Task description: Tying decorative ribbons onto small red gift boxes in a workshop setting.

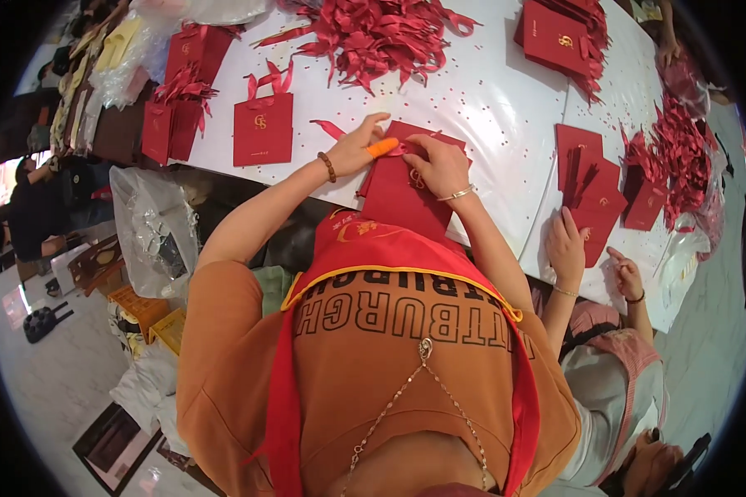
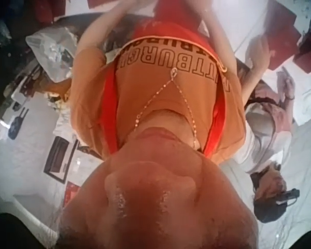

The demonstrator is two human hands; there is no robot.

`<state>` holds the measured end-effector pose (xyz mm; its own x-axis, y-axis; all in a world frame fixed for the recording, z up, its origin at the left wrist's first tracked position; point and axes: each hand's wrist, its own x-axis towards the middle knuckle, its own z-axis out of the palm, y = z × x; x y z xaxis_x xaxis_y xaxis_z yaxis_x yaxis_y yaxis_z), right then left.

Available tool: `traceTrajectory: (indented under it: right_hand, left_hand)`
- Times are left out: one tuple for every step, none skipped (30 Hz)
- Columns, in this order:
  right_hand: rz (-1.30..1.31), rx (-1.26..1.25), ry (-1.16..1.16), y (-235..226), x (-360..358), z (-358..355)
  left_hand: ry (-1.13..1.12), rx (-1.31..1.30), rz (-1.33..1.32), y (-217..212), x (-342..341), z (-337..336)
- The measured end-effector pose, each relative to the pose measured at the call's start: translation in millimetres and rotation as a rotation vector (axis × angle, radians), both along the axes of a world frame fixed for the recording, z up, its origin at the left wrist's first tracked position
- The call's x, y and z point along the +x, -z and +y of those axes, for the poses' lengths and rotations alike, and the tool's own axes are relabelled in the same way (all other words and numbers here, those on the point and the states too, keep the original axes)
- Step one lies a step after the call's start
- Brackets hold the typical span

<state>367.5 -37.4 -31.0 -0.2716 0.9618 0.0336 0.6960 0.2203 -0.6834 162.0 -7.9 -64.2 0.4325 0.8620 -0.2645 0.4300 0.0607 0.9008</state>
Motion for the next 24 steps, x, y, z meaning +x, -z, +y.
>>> traceTrajectory:
  right_hand:
    - [0.001,0.004,-0.009,-1.9,0.9,-0.4]
    - [0.013,-0.024,0.002,-4.0,1.4,-0.7]
    - [0.023,-0.052,0.013,-5.4,1.2,-0.1]
    - [0.023,-0.049,0.01,-5.5,1.6,0.3]
    - [-0.003,-0.073,0.015,-3.9,2.7,0.5]
    - [-0.029,-0.097,0.02,-2.1,3.4,0.8]
    - [-0.032,-0.096,0.023,-0.9,4.2,0.9]
    - [-0.019,-0.074,0.024,-0.3,3.6,0.7]
    - [-0.008,-0.053,0.026,0.8,2.5,0.4]
    - [-0.014,-0.061,0.05,5.8,5.3,0.2]
    - [-0.023,-0.042,0.039,6.4,4.4,0.5]
    - [-0.036,-0.025,0.033,7.9,4.7,1.4]
    - [-0.038,-0.022,0.032,7.4,3.3,2.2]
    - [-0.042,-0.038,0.024,7.3,2.4,2.8]
    - [-0.046,-0.055,0.016,7.1,2.0,3.2]
    - [-0.049,-0.055,0.022,7.8,2.3,3.2]
    - [-0.048,-0.058,0.021,8.5,2.8,3.2]
    - [-0.048,-0.062,0.021,8.6,3.4,3.1]
    - [-0.049,-0.061,0.022,7.4,2.8,2.7]
    - [-0.057,-0.066,0.019,5.3,2.3,2.3]
    - [-0.065,-0.071,0.016,3.5,1.9,2.3]
    - [-0.067,-0.071,0.017,2.2,1.2,1.7]
    - [-0.075,-0.067,0.008,1.2,0.5,1.7]
    - [-0.083,-0.063,0.0,0.1,0.0,2.1]
  left_hand:
    - [0.011,-0.05,0.021,-3.2,-2.6,-1.7]
    - [0.022,-0.1,0.041,-6.5,-5.5,-3.0]
    - [0.032,-0.172,0.064,-11.3,-10.8,-1.9]
    - [0.029,-0.169,0.063,-19.0,-14.9,-2.7]
    - [0.168,-0.167,0.159,-26.0,-19.4,-4.9]
    - [0.309,-0.165,0.255,-33.7,-25.2,-6.6]
    - [0.341,-0.136,0.316,-44.1,-34.6,-6.6]
    - [0.329,0.028,0.248,-33.4,-56.5,-9.3]
    - [0.315,0.191,0.179,-21.5,-76.5,-11.9]
    - [0.288,-0.063,0.296,-64.6,-75.6,-4.9]
    - [0.294,0.015,0.397,-71.2,-90.6,-5.0]
    - [0.171,-0.2,0.39,-87.4,-94.1,-6.7]
    - [0.146,-0.146,0.298,-82.4,-110.1,-10.1]
    - [0.148,-0.144,0.296,-80.4,-121.1,-11.3]
    - [0.084,-0.121,0.191,-79.0,-130.3,-12.6]
    - [0.023,-0.1,0.085,-82.4,-131.6,-12.6]
    - [0.029,-0.099,0.082,-86.5,-132.9,-12.4]
    - [-0.052,-0.132,0.015,-92.8,-135.0,-12.0]
    - [-0.137,-0.166,-0.05,-98.4,-136.2,-12.4]
    - [-0.135,-0.165,-0.051,-98.0,-139.4,-11.7]
    - [-0.162,-0.087,-0.115,-96.6,-143.9,-10.3]
    - [-0.191,-0.011,-0.18,-94.8,-149.2,-10.2]
    - [-0.253,-0.094,-0.288,-93.1,-153.2,-7.6]
    - [-0.252,-0.093,-0.289,-88.0,-152.7,-3.3]
